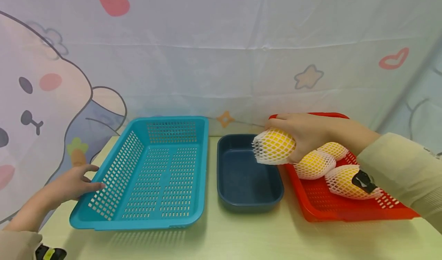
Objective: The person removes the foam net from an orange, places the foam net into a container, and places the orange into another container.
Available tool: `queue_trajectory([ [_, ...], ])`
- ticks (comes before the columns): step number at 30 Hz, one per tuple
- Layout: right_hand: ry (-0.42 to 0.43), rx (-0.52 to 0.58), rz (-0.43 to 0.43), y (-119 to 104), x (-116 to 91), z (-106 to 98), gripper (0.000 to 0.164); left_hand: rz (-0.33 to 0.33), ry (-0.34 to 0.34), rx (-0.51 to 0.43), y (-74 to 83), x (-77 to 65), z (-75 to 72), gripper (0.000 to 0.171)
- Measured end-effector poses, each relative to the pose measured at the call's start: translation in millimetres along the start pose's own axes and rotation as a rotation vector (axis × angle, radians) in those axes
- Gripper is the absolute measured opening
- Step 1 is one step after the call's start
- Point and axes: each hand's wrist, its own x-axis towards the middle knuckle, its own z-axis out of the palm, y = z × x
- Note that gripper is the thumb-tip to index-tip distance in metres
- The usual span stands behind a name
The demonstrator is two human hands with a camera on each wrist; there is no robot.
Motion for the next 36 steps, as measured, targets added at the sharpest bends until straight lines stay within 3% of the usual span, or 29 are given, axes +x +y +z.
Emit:
queue_trajectory([
  [14, 0.007, 0.024, -0.022, -3.0, 2.9, -1.1, 0.071, 0.034, 0.009, 0.063, -2.9, 0.2, -9.1, 0.071],
  [19, 0.006, 0.021, -0.011, -3.8, 4.2, -1.8, 0.070, 0.043, 0.036, 0.105, 2.5, -0.7, -13.0, 0.067],
  [28, 0.003, 0.024, 0.000, -4.2, 5.2, -2.3, 0.069, 0.065, 0.057, 0.078, 12.6, -1.2, -16.2, 0.064],
  [36, 0.009, 0.016, -0.013, -4.2, 6.0, -2.9, 0.068, 0.088, 0.118, 0.140, 21.2, 3.3, -10.9, 0.059],
])
